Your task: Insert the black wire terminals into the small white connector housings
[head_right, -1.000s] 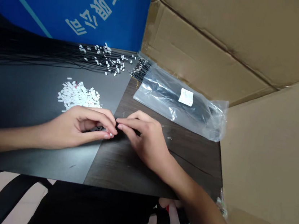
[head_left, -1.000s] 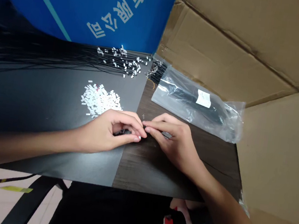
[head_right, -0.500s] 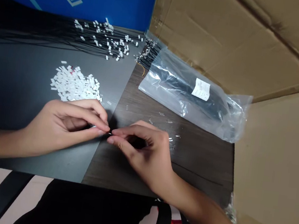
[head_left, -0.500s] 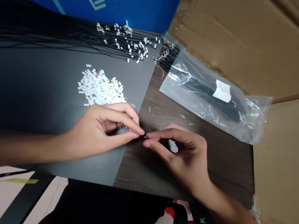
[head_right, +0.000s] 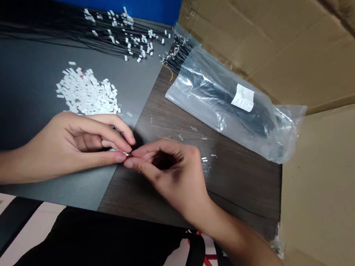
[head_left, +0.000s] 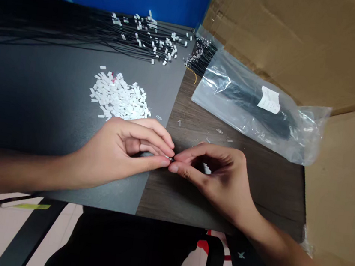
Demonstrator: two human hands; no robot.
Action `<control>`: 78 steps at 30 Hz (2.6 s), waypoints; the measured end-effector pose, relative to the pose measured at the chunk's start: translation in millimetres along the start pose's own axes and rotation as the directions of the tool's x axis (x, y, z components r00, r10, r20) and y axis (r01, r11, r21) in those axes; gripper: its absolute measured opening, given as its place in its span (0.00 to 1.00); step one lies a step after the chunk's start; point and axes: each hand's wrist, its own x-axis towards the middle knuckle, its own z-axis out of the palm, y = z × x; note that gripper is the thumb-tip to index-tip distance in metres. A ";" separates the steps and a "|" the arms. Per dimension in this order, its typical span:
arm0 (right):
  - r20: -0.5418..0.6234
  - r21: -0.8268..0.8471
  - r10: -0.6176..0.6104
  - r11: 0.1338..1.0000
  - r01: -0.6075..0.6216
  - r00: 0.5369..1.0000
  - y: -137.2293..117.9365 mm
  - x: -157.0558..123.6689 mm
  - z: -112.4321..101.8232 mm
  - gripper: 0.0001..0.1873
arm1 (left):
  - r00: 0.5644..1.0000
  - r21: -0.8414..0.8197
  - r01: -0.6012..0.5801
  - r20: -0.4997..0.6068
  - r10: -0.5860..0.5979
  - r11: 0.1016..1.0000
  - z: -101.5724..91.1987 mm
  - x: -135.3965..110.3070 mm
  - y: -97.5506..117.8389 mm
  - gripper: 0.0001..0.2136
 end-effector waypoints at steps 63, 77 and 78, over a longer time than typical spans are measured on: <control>0.196 0.125 0.148 0.977 -0.174 0.969 -11.7 -3.6 -5.4 0.14 | 0.985 0.148 -0.169 0.053 0.162 0.975 -0.7 3.5 7.5 0.11; 0.213 0.106 0.180 0.973 -0.206 0.960 -12.3 -2.8 -5.6 0.14 | 0.982 0.114 -0.181 0.067 0.174 0.977 -2.5 4.7 4.5 0.12; 0.213 0.103 0.189 0.971 -0.215 0.959 -12.5 -2.6 -5.6 0.14 | 0.982 0.114 -0.179 0.072 0.172 0.977 -2.8 4.6 4.1 0.11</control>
